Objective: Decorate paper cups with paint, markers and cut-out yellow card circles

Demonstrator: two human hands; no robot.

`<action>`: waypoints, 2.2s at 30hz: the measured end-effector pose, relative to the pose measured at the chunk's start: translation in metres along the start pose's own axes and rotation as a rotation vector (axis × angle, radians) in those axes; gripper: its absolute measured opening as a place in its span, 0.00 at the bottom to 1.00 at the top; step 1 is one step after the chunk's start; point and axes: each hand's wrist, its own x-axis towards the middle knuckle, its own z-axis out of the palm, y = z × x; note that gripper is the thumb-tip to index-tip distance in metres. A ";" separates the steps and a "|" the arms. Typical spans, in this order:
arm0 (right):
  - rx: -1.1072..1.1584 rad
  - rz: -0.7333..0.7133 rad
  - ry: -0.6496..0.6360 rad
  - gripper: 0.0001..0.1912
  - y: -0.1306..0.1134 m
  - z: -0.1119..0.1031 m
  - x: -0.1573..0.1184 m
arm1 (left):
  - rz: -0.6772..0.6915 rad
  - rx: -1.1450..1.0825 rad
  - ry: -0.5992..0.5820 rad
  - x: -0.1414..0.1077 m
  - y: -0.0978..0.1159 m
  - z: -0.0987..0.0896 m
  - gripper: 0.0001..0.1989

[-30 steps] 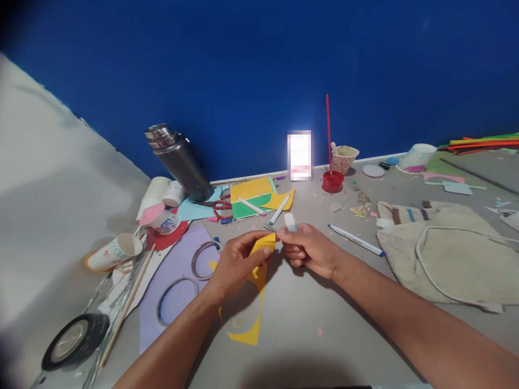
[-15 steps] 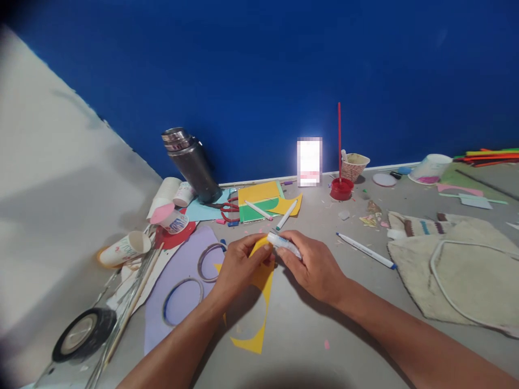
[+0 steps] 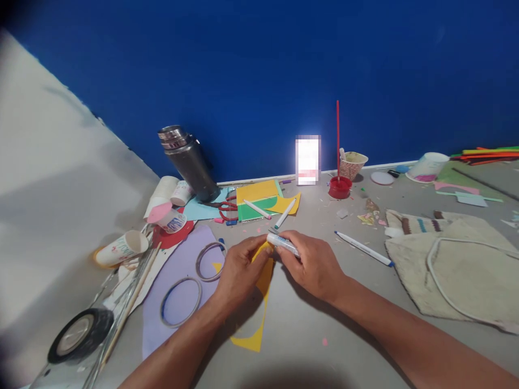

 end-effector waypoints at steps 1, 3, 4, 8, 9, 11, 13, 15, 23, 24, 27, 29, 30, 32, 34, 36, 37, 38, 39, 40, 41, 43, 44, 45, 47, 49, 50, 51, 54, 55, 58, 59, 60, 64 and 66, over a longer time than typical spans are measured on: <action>-0.015 0.001 0.009 0.16 0.000 0.001 0.000 | 0.006 -0.002 -0.001 0.000 0.001 0.000 0.15; -0.061 -0.001 0.026 0.15 0.000 0.002 -0.001 | 0.017 0.016 -0.012 -0.001 0.002 0.001 0.16; -0.091 -0.006 0.035 0.15 0.000 0.002 -0.002 | 0.024 0.027 -0.018 -0.002 0.003 0.001 0.16; -0.221 -0.031 0.069 0.16 -0.001 0.005 -0.004 | 0.045 0.029 -0.015 -0.003 0.004 0.003 0.16; -0.245 -0.030 0.072 0.16 -0.002 0.005 -0.004 | 0.039 0.012 -0.010 -0.004 0.004 0.003 0.16; -0.276 -0.021 0.075 0.15 -0.003 0.006 -0.005 | 0.020 -0.018 -0.009 -0.003 0.004 0.003 0.16; -0.290 -0.011 0.076 0.14 -0.004 0.006 -0.005 | 0.010 -0.012 -0.019 -0.003 0.003 0.002 0.17; -0.295 -0.005 0.079 0.14 -0.004 0.007 -0.006 | 0.014 0.028 -0.037 -0.002 0.002 0.001 0.18; -0.117 0.161 0.095 0.17 0.000 0.003 0.001 | -0.076 -0.057 -0.071 -0.003 0.007 0.005 0.16; -0.010 0.195 0.116 0.17 0.001 0.001 0.004 | -0.120 -0.100 -0.058 -0.003 0.007 0.005 0.14; 0.434 0.321 0.132 0.19 0.002 -0.005 0.012 | -0.307 -0.314 -0.042 0.001 0.005 0.005 0.13; 0.737 0.451 0.095 0.23 0.003 -0.008 0.017 | -0.405 -0.462 -0.060 0.003 0.003 0.004 0.16; 0.869 0.519 0.079 0.25 0.004 -0.008 0.019 | -0.428 -0.499 -0.058 0.004 0.002 0.003 0.18; 1.062 0.619 0.044 0.25 0.005 -0.008 0.022 | -0.427 -0.493 -0.021 0.004 0.001 0.003 0.19; 1.165 0.656 -0.009 0.26 0.005 -0.006 0.021 | -0.398 -0.438 0.014 0.004 0.001 0.004 0.19; 1.199 0.666 -0.079 0.26 0.005 -0.002 0.019 | -0.362 -0.369 0.045 0.002 0.003 0.006 0.18; 1.203 0.667 -0.122 0.26 0.005 0.000 0.017 | -0.341 -0.328 0.058 0.001 0.004 0.007 0.18; 1.200 0.665 -0.163 0.26 0.005 0.002 0.015 | -0.315 -0.282 0.067 0.000 0.005 0.008 0.18; 1.187 0.657 -0.200 0.26 0.004 0.003 0.013 | -0.277 -0.235 0.075 -0.001 0.005 0.009 0.18; 1.168 0.642 -0.228 0.26 0.004 0.004 0.012 | -0.227 -0.186 0.082 -0.002 0.004 0.010 0.18; 1.145 0.620 -0.244 0.26 0.004 0.005 0.010 | -0.164 -0.137 0.088 -0.003 0.004 0.011 0.17; 1.096 0.574 -0.246 0.26 0.005 0.006 0.008 | -0.030 -0.048 0.106 -0.004 0.001 0.012 0.17; 1.074 0.556 -0.240 0.26 0.005 0.006 0.008 | 0.022 -0.016 0.114 -0.005 -0.001 0.013 0.18; 1.051 0.546 -0.234 0.25 0.005 0.006 0.008 | 0.057 0.007 0.119 -0.006 -0.002 0.013 0.19; 1.011 0.548 -0.209 0.24 0.005 0.005 0.009 | 0.086 0.027 0.120 -0.007 -0.004 0.014 0.21; 0.975 0.568 -0.183 0.24 0.003 0.004 0.011 | 0.069 0.019 0.113 -0.007 -0.003 0.013 0.24; 0.956 0.576 -0.176 0.23 0.002 0.003 0.012 | 0.040 -0.006 0.102 -0.007 -0.002 0.012 0.26; 0.935 0.580 -0.173 0.23 0.001 0.002 0.013 | -0.002 -0.062 0.086 -0.006 -0.001 0.010 0.28; 0.863 0.573 -0.169 0.23 -0.001 0.000 0.013 | -0.196 -0.356 0.005 -0.001 0.002 0.003 0.28; 0.847 0.567 -0.166 0.23 -0.001 -0.001 0.013 | -0.263 -0.455 -0.027 0.001 0.002 0.001 0.27; 0.874 0.539 -0.173 0.22 0.000 -0.003 0.011 | -0.414 -0.636 -0.089 0.007 0.000 -0.002 0.27; 0.911 0.527 -0.189 0.22 0.001 -0.004 0.011 | -0.445 -0.680 -0.094 0.008 -0.001 -0.002 0.27; 0.951 0.515 -0.215 0.22 0.001 -0.005 0.011 | -0.469 -0.723 -0.090 0.009 -0.001 -0.002 0.27; 0.975 0.504 -0.288 0.20 0.002 -0.006 0.013 | -0.509 -0.819 -0.037 0.011 -0.001 -0.001 0.26; 0.934 0.528 -0.268 0.18 0.001 -0.006 0.014 | -0.516 -0.815 -0.039 0.012 -0.001 -0.003 0.26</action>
